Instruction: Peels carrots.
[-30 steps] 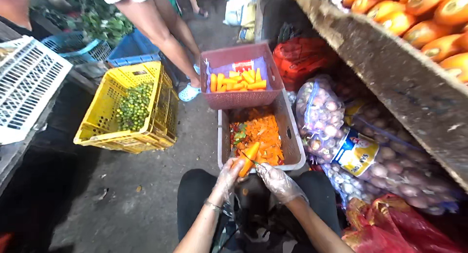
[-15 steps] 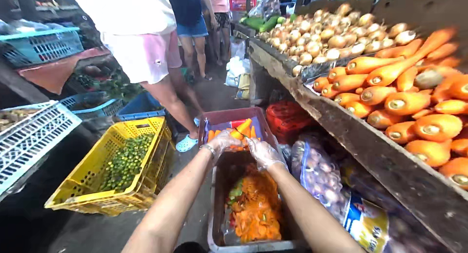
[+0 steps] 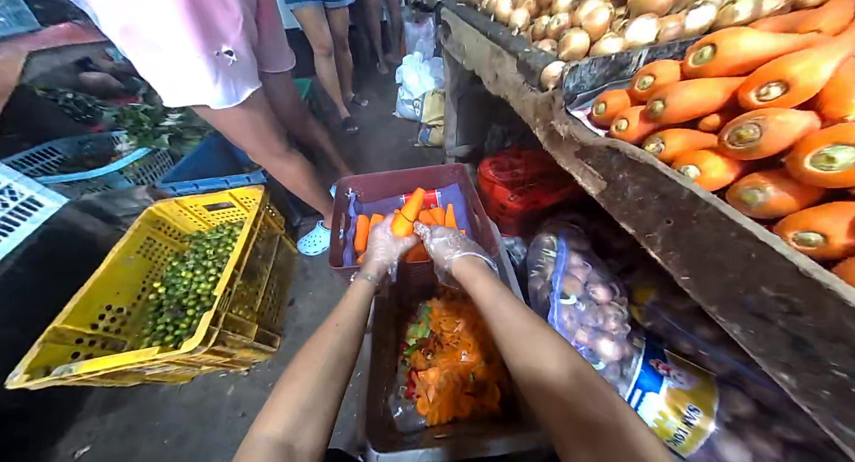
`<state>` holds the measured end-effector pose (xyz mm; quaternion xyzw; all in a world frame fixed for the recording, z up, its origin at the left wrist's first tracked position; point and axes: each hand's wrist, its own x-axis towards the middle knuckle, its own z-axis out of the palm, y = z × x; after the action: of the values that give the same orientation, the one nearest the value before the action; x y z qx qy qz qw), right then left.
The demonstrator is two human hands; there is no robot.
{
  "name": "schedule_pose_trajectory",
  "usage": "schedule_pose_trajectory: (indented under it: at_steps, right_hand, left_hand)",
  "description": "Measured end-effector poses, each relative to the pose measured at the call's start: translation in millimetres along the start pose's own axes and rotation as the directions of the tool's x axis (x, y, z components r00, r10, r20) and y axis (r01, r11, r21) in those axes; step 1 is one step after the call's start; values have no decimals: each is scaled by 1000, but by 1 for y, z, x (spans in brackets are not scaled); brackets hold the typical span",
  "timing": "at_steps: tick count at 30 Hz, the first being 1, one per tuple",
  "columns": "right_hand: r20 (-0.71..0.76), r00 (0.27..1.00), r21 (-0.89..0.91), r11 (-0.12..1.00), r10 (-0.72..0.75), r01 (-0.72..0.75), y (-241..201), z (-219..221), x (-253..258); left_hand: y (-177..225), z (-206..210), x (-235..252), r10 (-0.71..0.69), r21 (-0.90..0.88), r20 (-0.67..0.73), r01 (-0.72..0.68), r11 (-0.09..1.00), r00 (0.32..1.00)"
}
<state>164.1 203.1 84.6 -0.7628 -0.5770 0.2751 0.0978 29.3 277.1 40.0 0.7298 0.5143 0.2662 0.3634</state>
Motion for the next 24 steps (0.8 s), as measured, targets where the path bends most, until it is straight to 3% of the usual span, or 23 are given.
schedule_pose_trajectory:
  at_steps: [1,3,4,7,9,13,15,17,18,20,22,24]
  right_hand:
    - [0,1000,-54,998,-10,10,3,-3,-2]
    - [24,1000,-163,987,-9,13,23,-8,-3]
    - [26,1000,-142,990,18,-14,35,-9,-1]
    - [-6,1000,91,995,28,-27,49,-10,-7]
    - [-72,997,302,953,1,21,52,-10,-26]
    - [-138,989,714,698,58,59,83,34,-87]
    - [-118,985,853,520,129,34,102,69,-117]
    - [-84,979,918,397,186,3,119,101,-133]
    - [-72,975,918,397,208,-17,126,112,-135]
    - [-79,977,900,435,200,-16,133,112,-134]
    - [-118,971,901,433,206,18,135,103,-131]
    - [-159,962,903,428,224,50,142,102,-129]
  left_hand:
    - [-5,1,-5,-10,-188,21,13,982,1000]
    - [-3,-10,-17,20,-580,190,96,809,982]
    - [2,-23,-18,64,-621,233,98,778,970]
    - [1,-49,-17,189,-453,91,-128,882,978]
    - [-2,-51,-10,334,-416,-5,-306,856,943]
    - [-9,-45,-6,509,-356,-60,-495,793,859]
    - [-7,-35,-5,407,-315,-31,-395,863,913]
    - [2,-15,3,127,-362,45,-103,926,991]
    - [4,-1,16,0,-393,89,35,919,996]
    - [3,22,47,-111,-458,186,186,869,976]
    - [14,35,57,-149,-460,220,238,855,964]
    - [14,47,64,-164,-326,185,218,920,969]
